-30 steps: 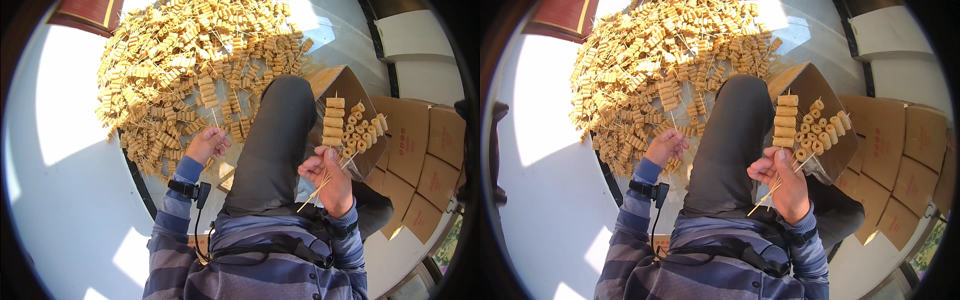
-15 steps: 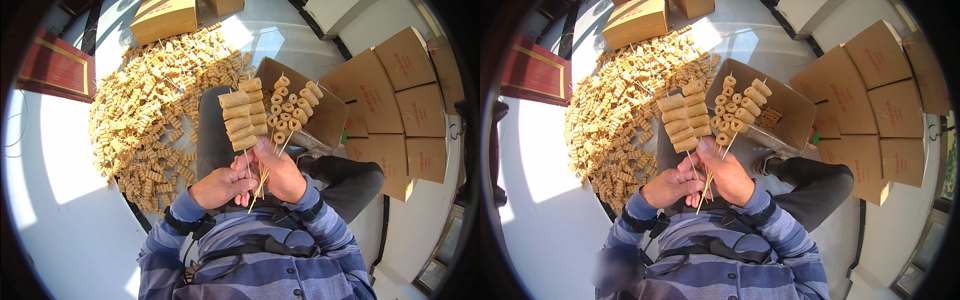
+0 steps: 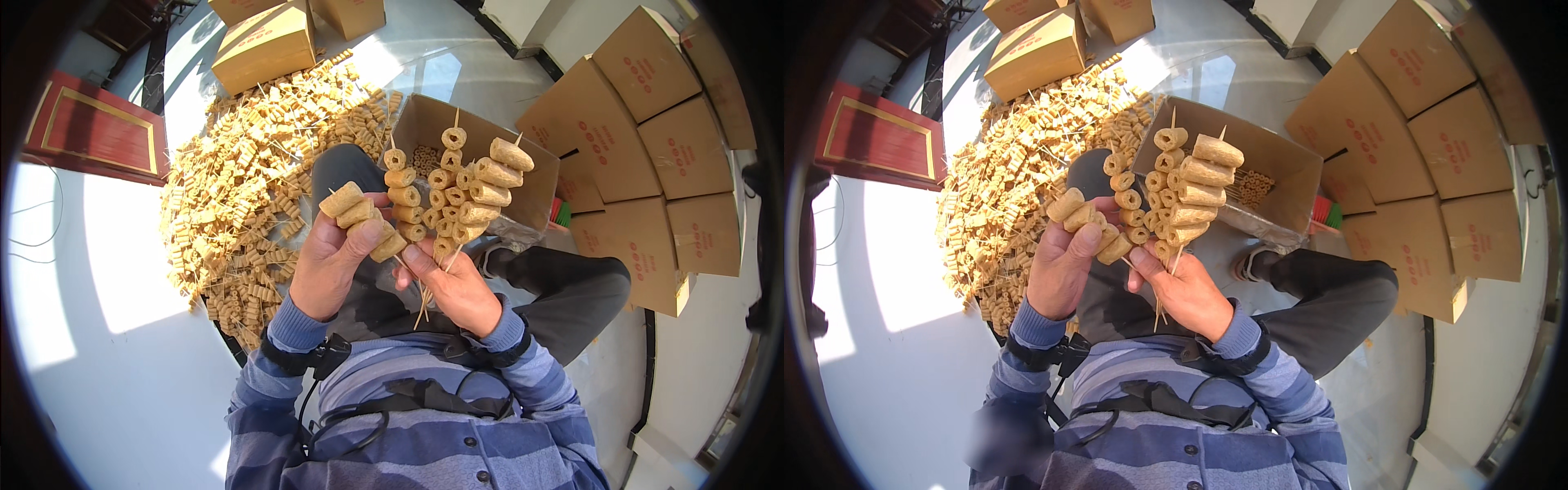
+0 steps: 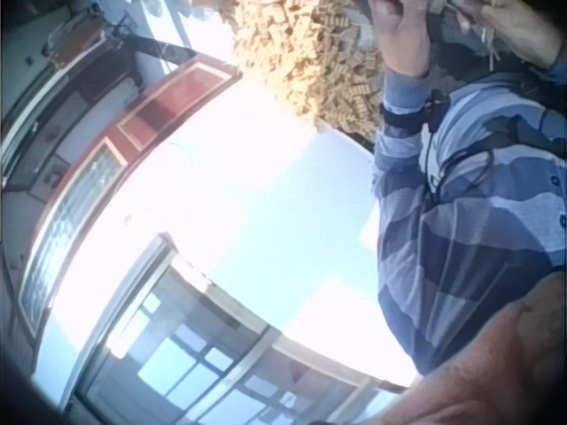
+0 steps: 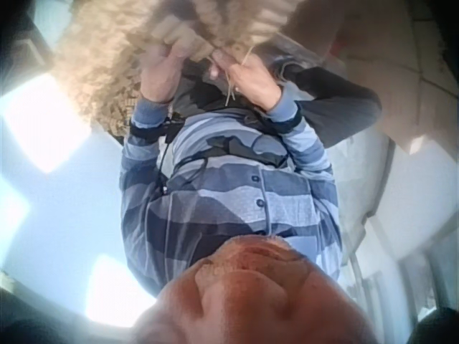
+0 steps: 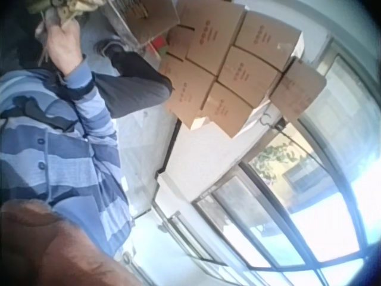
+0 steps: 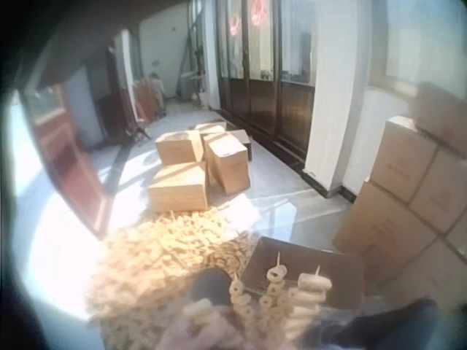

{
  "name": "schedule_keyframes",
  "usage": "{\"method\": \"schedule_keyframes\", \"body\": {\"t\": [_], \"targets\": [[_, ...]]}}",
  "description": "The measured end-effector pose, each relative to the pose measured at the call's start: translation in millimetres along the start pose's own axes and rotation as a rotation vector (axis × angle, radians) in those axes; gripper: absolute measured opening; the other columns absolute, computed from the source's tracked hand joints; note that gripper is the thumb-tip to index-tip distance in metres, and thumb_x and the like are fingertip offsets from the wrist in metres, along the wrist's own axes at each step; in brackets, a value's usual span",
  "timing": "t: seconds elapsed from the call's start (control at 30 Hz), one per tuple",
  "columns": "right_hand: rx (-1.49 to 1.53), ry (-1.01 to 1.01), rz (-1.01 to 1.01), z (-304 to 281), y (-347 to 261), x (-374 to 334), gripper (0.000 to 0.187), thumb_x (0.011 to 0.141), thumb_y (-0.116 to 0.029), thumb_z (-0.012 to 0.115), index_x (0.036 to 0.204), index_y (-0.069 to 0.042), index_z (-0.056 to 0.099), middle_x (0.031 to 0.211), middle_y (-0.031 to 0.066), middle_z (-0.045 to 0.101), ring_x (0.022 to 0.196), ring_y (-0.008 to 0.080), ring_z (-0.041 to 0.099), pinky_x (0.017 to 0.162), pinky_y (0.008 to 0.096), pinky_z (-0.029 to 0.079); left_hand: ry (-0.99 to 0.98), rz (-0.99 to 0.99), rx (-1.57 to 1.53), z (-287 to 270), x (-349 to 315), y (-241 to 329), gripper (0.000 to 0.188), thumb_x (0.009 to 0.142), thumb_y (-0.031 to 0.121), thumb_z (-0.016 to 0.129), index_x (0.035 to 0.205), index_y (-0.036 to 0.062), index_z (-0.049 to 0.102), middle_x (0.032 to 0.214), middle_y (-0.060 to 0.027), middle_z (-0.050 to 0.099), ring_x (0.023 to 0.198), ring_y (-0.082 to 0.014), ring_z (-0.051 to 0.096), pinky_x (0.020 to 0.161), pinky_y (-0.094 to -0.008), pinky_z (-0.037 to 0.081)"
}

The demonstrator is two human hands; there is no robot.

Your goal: The person threads small ring-shaped snacks onto thin wooden sticks and places the completed skewers into a cardboard box. The person repeats this process multiple times, handling the snacks and sticks by hand.

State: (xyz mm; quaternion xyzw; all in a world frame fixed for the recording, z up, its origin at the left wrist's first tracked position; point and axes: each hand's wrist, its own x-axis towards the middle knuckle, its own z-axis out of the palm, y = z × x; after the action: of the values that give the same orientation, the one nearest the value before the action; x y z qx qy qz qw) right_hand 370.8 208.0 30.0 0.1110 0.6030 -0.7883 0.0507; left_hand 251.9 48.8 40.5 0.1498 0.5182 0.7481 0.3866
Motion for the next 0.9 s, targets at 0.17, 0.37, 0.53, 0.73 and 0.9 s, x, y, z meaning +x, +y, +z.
{"method": "schedule_keyframes", "body": {"t": [0.17,0.37,0.53,0.73,0.9], "targets": [[0.229,-0.122,0.279,-12,-5,-17,0.039,0.109,-0.029,0.045,0.125,0.005,0.056,0.105,0.0095,0.065,0.098,0.0164,0.065,0.089,0.0324,0.056,-0.131,0.092,-0.15,2,1,-3,0.061,0.104,0.033,0.054,0.151,0.0027,0.029,0.153,-0.0188,0.038,0.136,-0.0328,0.045,0.111,-0.0477,0.042],[0.216,-0.295,0.378,-16,-7,-21,0.046,0.109,-0.04,0.041,0.128,0.0,0.052,0.096,0.0112,0.067,0.088,0.0165,0.066,0.074,0.0307,0.058,-0.064,0.022,-0.241,16,1,-15,0.062,0.107,0.028,0.049,0.156,0.007,0.018,0.152,-0.0141,0.036,0.137,-0.0293,0.044,0.111,-0.0472,0.042],[0.159,-0.249,0.34,-16,-7,-23,0.046,0.11,-0.039,0.039,0.127,0.002,0.051,0.091,0.0098,0.067,0.083,0.0161,0.066,0.07,0.0282,0.057,-0.079,0.003,-0.465,11,-2,-15,0.054,0.105,0.021,0.047,0.153,0.0067,0.026,0.146,-0.0113,0.045,0.131,-0.0278,0.05,0.106,-0.0458,0.046],[0.259,-0.103,0.28,-27,-11,-31,0.05,0.111,-0.041,0.033,0.114,0.005,0.053,0.052,-0.0023,0.035,0.043,0.0113,0.039,0.046,0.0262,0.036,0.033,0.013,-0.626,-5,4,-11,0.065,0.095,0.025,0.054,0.152,0.001,0.033,0.132,-0.011,0.054,0.12,-0.0276,0.053,0.103,-0.0438,0.044],[0.384,-0.292,0.308,-25,-8,-35,0.063,0.11,-0.049,0.025,0.112,0.006,0.056,0.049,-0.0028,0.031,0.04,0.0106,0.036,0.043,0.0267,0.033,-0.054,-0.027,-0.71,9,9,-16,0.07,0.091,0.025,0.054,0.152,-0.0008,0.033,0.136,-0.0123,0.054,0.127,-0.0297,0.051,0.108,-0.0469,0.04]]}}
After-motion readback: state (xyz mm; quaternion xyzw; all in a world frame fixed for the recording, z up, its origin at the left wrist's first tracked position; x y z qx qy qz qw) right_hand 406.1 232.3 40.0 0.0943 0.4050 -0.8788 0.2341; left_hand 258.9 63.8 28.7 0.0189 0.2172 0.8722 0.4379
